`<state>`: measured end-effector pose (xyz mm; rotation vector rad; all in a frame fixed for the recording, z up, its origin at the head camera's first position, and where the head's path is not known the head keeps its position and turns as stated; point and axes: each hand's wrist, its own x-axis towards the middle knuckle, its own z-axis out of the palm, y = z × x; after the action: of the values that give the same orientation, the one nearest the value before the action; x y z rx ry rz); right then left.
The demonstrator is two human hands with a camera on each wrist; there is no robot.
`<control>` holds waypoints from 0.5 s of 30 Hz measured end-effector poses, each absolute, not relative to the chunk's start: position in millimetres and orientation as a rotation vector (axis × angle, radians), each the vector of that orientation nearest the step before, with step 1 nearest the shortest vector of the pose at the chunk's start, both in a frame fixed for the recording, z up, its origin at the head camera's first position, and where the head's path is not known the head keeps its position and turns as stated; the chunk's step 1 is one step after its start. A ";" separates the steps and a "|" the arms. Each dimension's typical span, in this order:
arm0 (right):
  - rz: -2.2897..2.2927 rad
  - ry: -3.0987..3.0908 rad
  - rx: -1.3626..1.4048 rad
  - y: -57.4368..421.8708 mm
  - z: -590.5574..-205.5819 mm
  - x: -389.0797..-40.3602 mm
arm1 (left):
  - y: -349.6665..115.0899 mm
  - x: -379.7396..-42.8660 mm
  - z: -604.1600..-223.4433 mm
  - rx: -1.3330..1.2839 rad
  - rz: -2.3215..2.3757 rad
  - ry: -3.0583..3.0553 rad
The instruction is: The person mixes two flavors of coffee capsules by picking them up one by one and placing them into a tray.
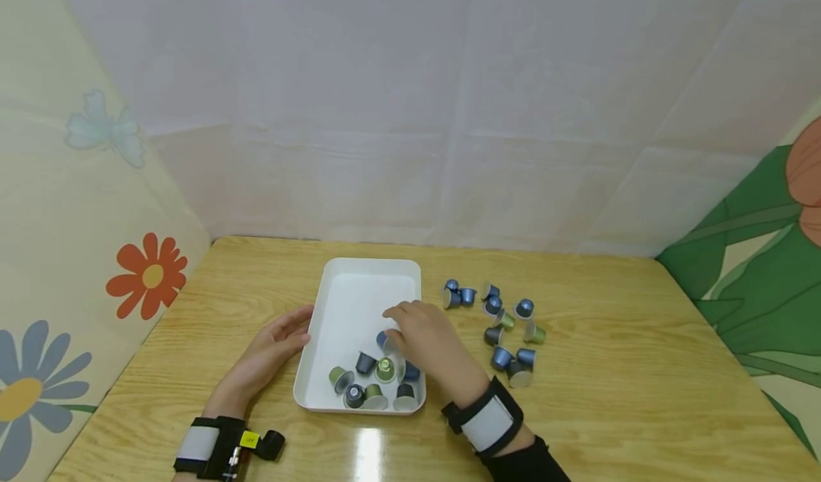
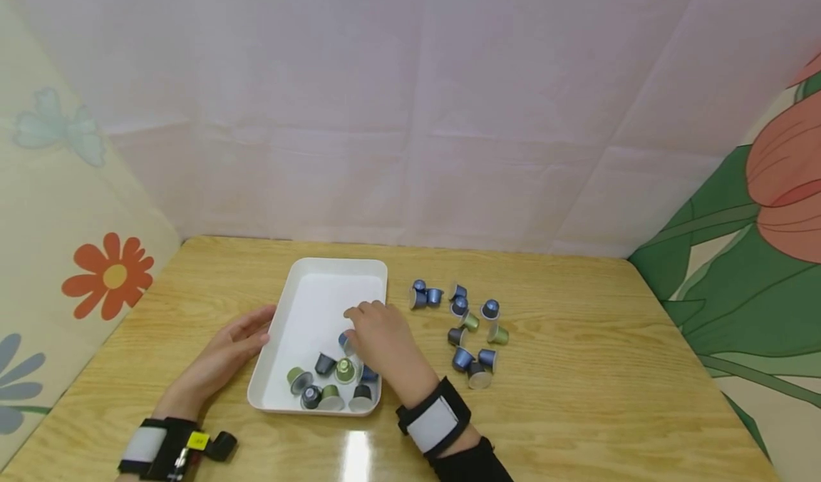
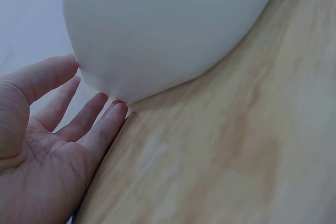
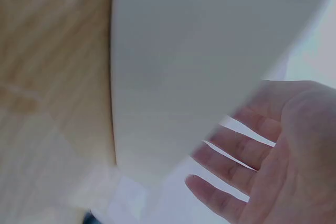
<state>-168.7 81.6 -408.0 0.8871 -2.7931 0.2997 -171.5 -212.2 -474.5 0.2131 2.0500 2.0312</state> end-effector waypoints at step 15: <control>0.404 -2.988 0.543 114.2 -388.5 -174.8 | -213.6 -171.8 -476.6 0.233 2.036 2.052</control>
<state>-174.8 114.2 -388.5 0.5431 -2.9885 0.4045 -171.8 -213.6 -476.6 0.2335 2.0522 2.0362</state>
